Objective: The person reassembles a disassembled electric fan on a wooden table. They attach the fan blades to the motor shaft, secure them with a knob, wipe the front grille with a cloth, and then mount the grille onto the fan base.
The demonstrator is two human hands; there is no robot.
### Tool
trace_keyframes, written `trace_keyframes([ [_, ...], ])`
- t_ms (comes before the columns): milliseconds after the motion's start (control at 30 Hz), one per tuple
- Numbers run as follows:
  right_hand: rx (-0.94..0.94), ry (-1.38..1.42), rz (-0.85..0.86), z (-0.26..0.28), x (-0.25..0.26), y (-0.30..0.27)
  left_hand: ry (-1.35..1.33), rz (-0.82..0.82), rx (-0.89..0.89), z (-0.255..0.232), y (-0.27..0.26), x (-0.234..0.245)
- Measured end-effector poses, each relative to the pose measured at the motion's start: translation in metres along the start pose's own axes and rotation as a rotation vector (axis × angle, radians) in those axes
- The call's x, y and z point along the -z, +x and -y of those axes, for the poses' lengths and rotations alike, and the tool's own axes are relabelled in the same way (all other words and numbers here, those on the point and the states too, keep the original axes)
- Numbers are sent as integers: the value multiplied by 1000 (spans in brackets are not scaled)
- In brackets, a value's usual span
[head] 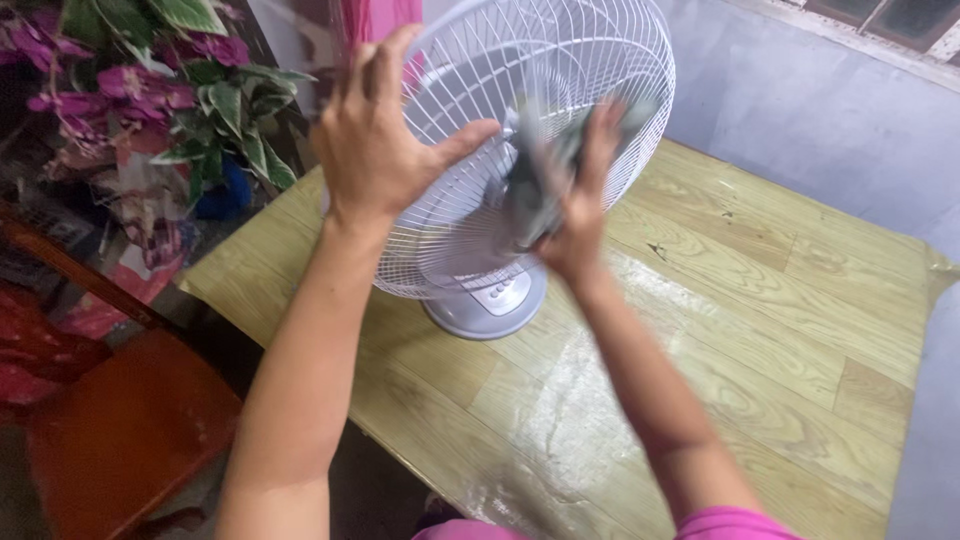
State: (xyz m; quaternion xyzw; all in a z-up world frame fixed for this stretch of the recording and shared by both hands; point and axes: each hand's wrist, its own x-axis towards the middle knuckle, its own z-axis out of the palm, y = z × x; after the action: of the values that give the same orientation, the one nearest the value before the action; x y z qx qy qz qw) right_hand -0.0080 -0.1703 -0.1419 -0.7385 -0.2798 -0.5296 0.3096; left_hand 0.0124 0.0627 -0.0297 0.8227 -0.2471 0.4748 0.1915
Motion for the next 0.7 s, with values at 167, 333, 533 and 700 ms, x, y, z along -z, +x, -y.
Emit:
trace_keyframes([
  [167, 151, -191, 149, 9, -21, -89, 40, -95, -162, 13, -7, 7],
  [333, -243, 214, -83, -108, 2, -33, 69, -118, -214, 19, -8, 10],
  [533, -199, 549, -134, -104, 15, 17, 104, -64, -184, 20, -6, 9],
  [700, -195, 190, -28, -11, -10, -58, 113, -80, -238, 18, -4, 13],
])
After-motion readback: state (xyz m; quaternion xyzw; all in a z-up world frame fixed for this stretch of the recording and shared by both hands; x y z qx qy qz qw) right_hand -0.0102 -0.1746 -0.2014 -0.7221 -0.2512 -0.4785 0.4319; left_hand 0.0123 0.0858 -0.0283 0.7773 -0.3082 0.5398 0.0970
